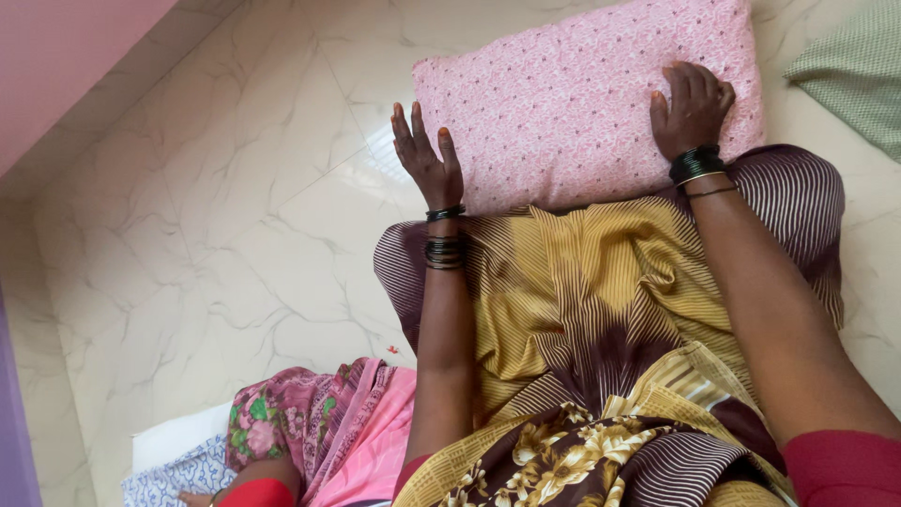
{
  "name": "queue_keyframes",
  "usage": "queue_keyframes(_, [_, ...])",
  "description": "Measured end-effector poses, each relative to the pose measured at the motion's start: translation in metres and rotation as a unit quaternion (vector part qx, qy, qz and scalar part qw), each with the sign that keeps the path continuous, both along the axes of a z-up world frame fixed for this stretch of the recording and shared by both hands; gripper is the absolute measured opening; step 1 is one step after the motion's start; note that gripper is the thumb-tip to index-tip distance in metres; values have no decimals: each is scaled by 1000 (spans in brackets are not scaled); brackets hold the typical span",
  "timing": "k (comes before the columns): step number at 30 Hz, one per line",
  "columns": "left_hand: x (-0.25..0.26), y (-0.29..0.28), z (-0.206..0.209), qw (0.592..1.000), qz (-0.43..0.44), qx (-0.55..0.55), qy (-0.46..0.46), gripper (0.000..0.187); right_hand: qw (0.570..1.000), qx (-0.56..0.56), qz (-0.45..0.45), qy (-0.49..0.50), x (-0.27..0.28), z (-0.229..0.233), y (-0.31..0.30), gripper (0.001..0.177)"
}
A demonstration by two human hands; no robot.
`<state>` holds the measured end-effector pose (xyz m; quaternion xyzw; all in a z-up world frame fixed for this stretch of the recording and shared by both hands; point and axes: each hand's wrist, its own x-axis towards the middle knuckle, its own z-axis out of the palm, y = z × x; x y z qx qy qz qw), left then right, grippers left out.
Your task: The person sits on the floor and repeatedly adjusts and pats a pink patterned pillow. Later, the person picks up a blue and white patterned pillowcase and inserts a white pillow insert into it, smoothing the fabric to fit.
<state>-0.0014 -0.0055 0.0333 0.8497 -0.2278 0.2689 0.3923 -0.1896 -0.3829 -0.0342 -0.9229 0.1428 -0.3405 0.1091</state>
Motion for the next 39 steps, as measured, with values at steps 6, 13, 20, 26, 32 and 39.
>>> queue_keyframes(6, [30,12,-55,980,-14,131,152,20,1000,-11,-9,7,3,-5,-2,33])
queue_keyframes(13, [-10,41,-10,965,-49,118,230,29,1000,3,-3,4,5,-1,1,31])
queue_keyframes(20, [-51,32,-3,935,-12,277,222,22,1000,7,5,-1,5,-3,-1,34])
queue_keyframes(26, [-69,30,9,779,-6,504,373,40,1000,4,0,-1,5,-4,-1,32])
queue_keyframes(32, [-68,23,-21,746,-37,546,379,47,1000,3,1,2,5,-12,-4,32])
queue_keyframes(39, [-56,13,-23,733,-20,564,380,62,1000,-4,-18,-3,8,-18,-5,34])
